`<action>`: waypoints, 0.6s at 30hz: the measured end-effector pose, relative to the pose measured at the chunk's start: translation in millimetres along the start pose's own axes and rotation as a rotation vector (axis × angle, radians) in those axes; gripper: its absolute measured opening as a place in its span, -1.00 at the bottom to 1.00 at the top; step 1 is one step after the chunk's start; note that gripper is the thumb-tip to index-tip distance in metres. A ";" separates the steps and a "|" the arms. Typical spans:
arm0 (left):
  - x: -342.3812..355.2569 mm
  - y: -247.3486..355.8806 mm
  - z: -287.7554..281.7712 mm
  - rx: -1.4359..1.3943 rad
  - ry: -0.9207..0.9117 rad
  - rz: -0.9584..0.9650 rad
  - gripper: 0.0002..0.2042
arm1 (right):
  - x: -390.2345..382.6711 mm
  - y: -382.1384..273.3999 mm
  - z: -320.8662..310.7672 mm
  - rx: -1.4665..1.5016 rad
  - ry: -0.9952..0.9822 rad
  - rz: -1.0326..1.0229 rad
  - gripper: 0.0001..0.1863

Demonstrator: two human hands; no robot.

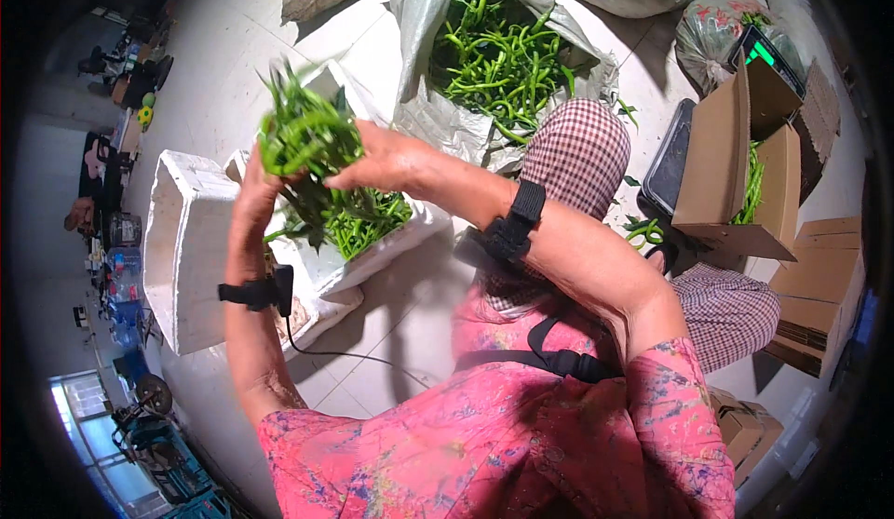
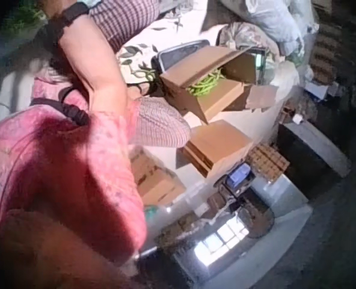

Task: The person sorts green peppers by hand, picking them from a large sack and placing them into a cardboard box on a scale. They handle the peppers in bunches, occasionally pulling off leaves before dropping the peppers into the box.

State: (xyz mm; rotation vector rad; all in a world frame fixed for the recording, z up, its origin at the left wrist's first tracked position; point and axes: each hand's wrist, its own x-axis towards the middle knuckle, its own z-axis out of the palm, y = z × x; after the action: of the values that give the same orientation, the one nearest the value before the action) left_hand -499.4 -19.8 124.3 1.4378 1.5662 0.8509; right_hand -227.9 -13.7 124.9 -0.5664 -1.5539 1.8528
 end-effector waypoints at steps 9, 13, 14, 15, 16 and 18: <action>16.5 -83.7 65.6 0.211 -0.049 -0.139 -0.54 | -90.9 -67.3 -139.0 -0.159 0.212 0.254 -0.57; 75.5 -70.1 165.6 0.082 -0.326 -0.076 -0.56 | -140.9 -36.9 -237.9 -0.027 0.668 0.292 -0.62; 95.7 -76.3 188.5 0.062 -0.331 -0.090 -0.48 | -153.4 -13.5 -260.7 -0.006 0.769 0.331 -0.62; 117.7 -83.5 207.9 0.242 -0.177 0.062 -0.42 | -167.7 10.0 -278.7 0.028 0.829 0.357 -0.66; 138.6 -93.2 221.1 0.425 -0.009 0.209 -0.36 | -172.0 32.4 -287.8 0.044 0.907 0.377 -0.73; 187.7 -104.6 233.9 0.563 0.104 0.192 -0.21 | -183.3 68.0 -306.3 0.046 0.968 0.456 -0.77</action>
State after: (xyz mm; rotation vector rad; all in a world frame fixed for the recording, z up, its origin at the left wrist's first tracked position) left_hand -334.7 142.2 -93.7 1.9923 1.8607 0.6211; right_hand 97.0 63.1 -18.7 -1.5992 -0.7524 1.4935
